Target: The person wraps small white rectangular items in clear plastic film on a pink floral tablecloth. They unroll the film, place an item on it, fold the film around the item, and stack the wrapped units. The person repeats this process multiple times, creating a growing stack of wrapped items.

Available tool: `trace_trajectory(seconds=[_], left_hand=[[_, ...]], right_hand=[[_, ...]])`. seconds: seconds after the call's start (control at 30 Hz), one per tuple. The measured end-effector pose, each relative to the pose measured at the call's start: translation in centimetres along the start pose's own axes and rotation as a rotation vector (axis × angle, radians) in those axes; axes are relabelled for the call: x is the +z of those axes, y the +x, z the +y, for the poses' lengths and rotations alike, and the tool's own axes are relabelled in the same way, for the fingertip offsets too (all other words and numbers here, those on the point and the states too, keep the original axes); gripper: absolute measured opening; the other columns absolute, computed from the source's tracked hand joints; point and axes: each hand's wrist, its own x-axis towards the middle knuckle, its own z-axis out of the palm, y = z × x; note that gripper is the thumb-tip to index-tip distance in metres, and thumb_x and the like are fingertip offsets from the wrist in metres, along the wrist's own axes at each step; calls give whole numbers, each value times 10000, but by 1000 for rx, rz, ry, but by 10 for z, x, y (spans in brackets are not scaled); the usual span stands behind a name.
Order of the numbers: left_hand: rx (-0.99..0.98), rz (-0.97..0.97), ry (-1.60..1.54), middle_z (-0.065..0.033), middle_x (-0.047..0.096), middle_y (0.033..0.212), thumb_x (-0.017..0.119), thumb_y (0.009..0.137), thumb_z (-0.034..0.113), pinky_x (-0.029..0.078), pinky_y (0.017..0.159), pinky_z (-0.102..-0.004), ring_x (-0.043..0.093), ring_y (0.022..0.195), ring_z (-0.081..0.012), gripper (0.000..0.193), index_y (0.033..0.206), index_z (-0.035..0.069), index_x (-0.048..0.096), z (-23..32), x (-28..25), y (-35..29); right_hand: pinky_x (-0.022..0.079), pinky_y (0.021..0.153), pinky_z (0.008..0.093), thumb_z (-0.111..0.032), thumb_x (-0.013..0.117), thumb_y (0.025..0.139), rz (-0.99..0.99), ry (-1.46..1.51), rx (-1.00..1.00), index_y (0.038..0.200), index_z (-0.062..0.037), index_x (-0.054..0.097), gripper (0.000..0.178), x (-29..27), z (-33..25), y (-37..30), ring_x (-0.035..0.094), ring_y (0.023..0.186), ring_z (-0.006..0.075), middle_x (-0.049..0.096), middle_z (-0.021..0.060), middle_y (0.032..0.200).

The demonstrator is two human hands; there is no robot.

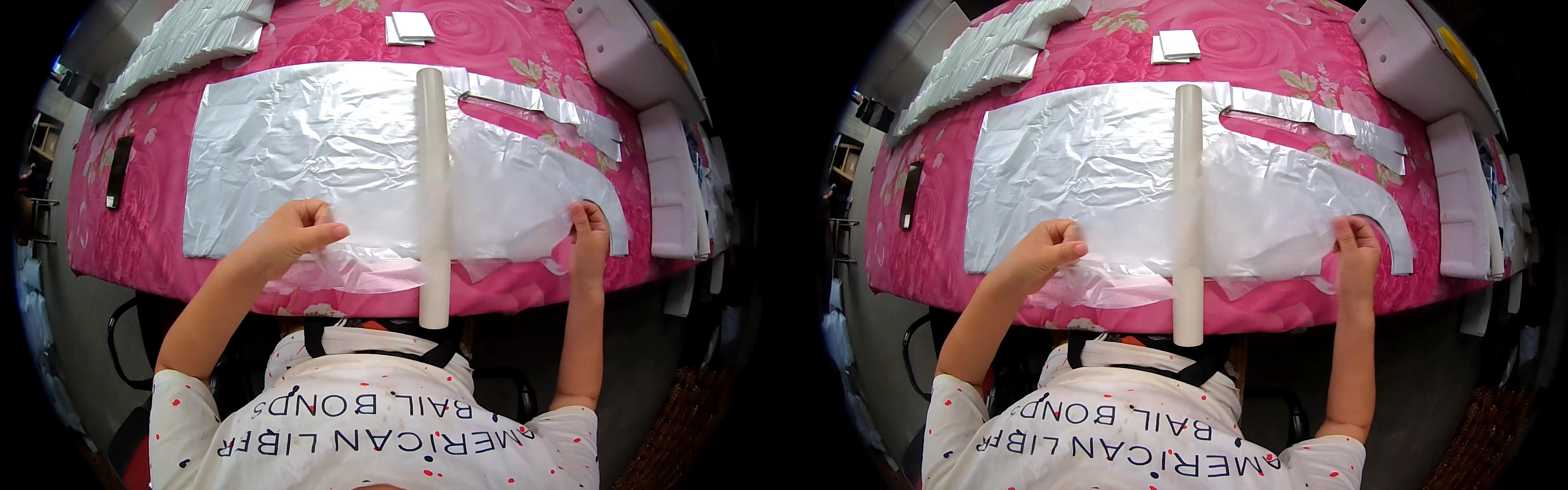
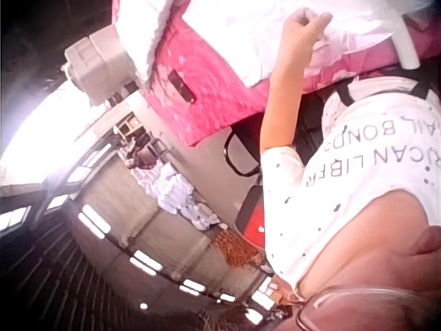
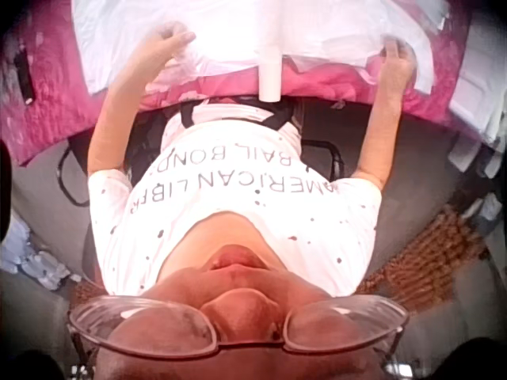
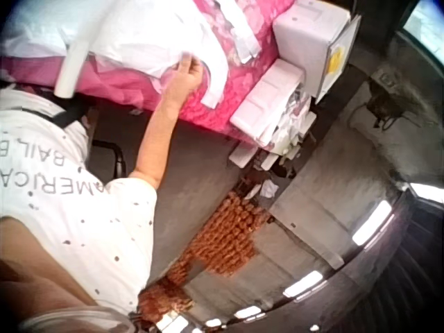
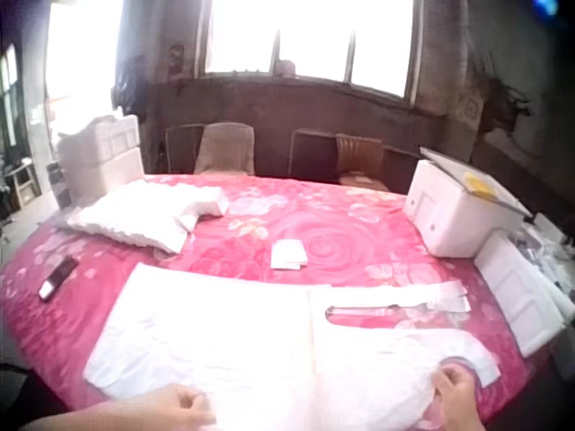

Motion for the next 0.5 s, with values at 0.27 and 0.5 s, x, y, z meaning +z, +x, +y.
trace_trajectory(seconds=[0.27,0.5], left_hand=[[-132,318,58,23,547,738,671,811,174,440,561,-240,560,688,-76,190,745,112,504,-6,-111,-33],[53,591,793,-40,580,815,663,764,65,466,605,-287,582,725,-147,163,865,50,536,-1,-184,-37]], right_hand=[[416,683,222,-138,501,928,585,-349,-415,950,-35,572,127,-87,-30,-7,489,753,57,583,0,877],[485,531,286,-355,716,731,-547,-727,-4,806,-29,630,345,93,-33,-109,624,561,184,632,71,643]])
